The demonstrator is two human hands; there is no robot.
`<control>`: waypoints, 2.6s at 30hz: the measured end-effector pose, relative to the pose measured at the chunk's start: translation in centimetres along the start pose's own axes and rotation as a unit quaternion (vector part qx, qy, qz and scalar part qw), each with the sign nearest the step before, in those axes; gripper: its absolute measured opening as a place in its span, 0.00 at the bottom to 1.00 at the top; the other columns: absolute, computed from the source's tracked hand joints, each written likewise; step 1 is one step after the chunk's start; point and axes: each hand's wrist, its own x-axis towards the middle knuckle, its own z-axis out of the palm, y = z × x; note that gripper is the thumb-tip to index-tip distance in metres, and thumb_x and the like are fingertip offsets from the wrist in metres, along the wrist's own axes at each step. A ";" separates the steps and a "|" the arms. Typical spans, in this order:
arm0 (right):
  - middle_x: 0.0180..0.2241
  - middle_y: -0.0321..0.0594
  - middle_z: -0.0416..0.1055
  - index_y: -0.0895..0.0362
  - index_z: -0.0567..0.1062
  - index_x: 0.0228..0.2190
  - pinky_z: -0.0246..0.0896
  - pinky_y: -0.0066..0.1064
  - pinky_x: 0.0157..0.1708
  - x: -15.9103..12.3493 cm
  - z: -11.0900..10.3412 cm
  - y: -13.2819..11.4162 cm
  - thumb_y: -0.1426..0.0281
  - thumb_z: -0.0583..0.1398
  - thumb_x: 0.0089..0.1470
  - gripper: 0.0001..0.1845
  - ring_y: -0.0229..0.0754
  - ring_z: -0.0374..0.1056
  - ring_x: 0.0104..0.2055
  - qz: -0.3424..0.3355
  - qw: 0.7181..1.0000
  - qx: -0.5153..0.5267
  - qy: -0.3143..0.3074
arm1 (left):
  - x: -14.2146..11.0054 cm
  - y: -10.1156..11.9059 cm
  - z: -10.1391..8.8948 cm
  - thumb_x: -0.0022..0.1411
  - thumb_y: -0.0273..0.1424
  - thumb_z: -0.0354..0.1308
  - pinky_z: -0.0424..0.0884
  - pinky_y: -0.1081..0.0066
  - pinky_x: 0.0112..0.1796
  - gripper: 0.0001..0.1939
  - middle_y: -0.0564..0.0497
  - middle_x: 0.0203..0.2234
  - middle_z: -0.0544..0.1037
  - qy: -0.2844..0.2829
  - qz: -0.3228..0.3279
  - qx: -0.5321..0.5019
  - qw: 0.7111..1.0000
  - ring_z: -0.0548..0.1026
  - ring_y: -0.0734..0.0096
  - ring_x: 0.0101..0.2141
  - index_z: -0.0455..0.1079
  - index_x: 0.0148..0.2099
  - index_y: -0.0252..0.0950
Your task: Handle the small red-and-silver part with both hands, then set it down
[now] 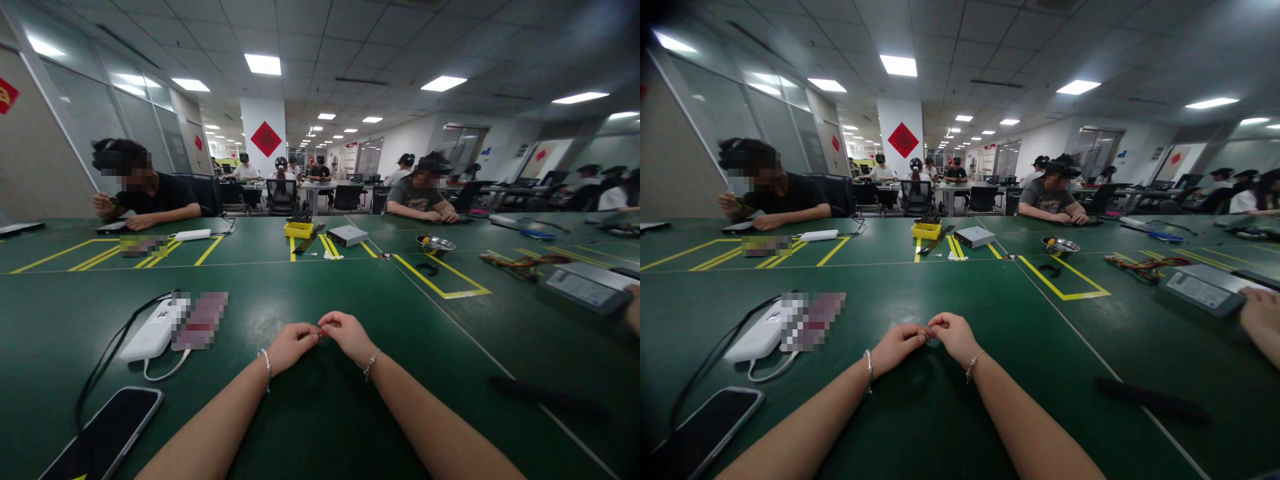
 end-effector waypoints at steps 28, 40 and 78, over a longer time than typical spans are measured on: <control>0.26 0.35 0.69 0.57 0.65 0.29 0.55 0.26 0.26 -0.5 -1.3 0.0 0.63 0.60 0.42 0.13 0.32 0.63 0.25 0.082 0.951 0.286 -0.084 | 0.7 -0.9 -0.2 0.53 0.37 0.49 0.66 0.71 0.35 0.14 0.48 0.31 0.76 0.075 -0.066 -0.128 0.987 0.72 0.70 0.33 0.68 0.36 0.32; 0.27 0.36 0.70 0.59 0.69 0.28 0.58 0.27 0.30 -0.4 -0.4 0.5 0.68 0.64 0.36 0.13 0.31 0.64 0.25 0.081 0.952 0.294 -0.031 | 0.7 -0.7 0.5 0.45 0.30 0.56 0.64 0.74 0.29 0.07 0.55 0.22 0.70 0.180 -0.051 -0.033 0.982 0.67 0.76 0.25 0.65 0.30 0.34; 0.29 0.40 0.73 0.58 0.73 0.30 0.60 0.31 0.34 0.8 -2.2 0.0 0.65 0.56 0.42 0.13 0.40 0.68 0.32 -0.040 0.988 -0.080 0.123 | 0.2 -0.6 1.0 0.50 0.32 0.54 0.64 0.71 0.36 0.12 0.53 0.31 0.72 0.175 -0.002 0.221 0.959 0.70 0.72 0.34 0.63 0.39 0.38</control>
